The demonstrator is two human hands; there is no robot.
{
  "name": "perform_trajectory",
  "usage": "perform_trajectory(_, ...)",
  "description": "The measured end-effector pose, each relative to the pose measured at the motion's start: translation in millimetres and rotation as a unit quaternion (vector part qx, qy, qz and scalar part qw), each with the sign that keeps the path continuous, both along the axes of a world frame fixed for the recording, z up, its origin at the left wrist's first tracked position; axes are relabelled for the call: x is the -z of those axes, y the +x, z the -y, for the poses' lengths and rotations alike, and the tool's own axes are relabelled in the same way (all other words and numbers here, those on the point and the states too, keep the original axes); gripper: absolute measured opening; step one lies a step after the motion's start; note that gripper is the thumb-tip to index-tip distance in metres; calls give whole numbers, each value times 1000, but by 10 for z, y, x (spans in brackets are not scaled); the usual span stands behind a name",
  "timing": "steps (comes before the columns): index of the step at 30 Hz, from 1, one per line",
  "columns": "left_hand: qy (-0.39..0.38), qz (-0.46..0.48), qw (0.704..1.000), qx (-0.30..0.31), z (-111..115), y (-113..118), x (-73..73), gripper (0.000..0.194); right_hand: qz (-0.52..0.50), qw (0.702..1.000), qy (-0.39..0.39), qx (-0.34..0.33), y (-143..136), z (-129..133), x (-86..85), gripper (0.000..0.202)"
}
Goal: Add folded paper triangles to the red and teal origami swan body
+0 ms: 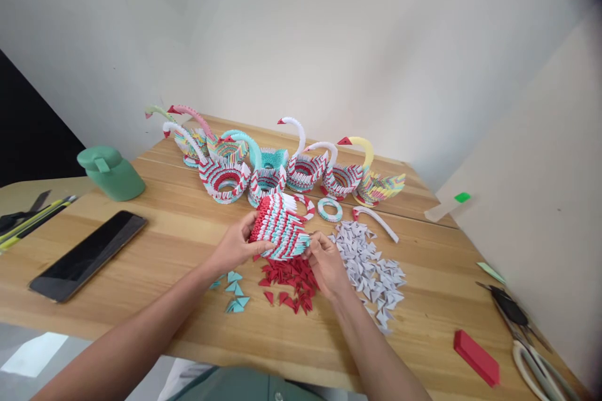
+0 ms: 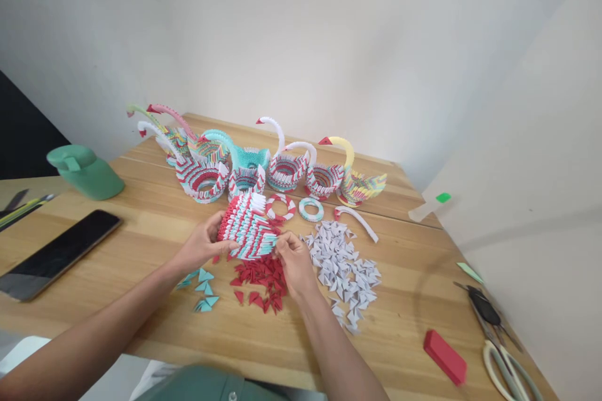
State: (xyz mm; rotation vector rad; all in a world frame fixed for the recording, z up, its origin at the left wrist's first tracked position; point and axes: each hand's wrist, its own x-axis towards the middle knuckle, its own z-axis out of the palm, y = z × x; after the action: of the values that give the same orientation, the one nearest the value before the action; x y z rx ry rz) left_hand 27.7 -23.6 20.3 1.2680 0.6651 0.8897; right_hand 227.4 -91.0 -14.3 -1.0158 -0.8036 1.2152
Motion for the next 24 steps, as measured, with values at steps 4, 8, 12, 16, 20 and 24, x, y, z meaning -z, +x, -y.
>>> perform_trajectory(4, -2, 7, 1000, 2, -9, 2, 15, 55, -51, 999, -9, -11, -36, 0, 1, 44)
perform_trajectory(8, -2, 14, 1000, 8, -16, 4, 29, 55, -91, 995, -20, -22, -82, 4, -16, 44)
perform_trajectory(12, 4, 23, 1000, 16, -29, 2, 50, 54, -116, 993, -23, -22, -114, 8, -19, 45)
perform_trajectory(16, 5, 15, 1000, 19, -27, -8, 44, 54, -47, 999, -2, -7, -51, 18, -16, 43)
perform_trajectory(20, 0, 5, 1000, 15, -17, -18, 27, 55, 108, 994, 16, 12, 81, 18, -50, 35)
perform_trajectory(24, -10, 14, 1000, 23, -16, -22, 27, 57, 147, 989, 10, -10, 136, 15, -82, 34)
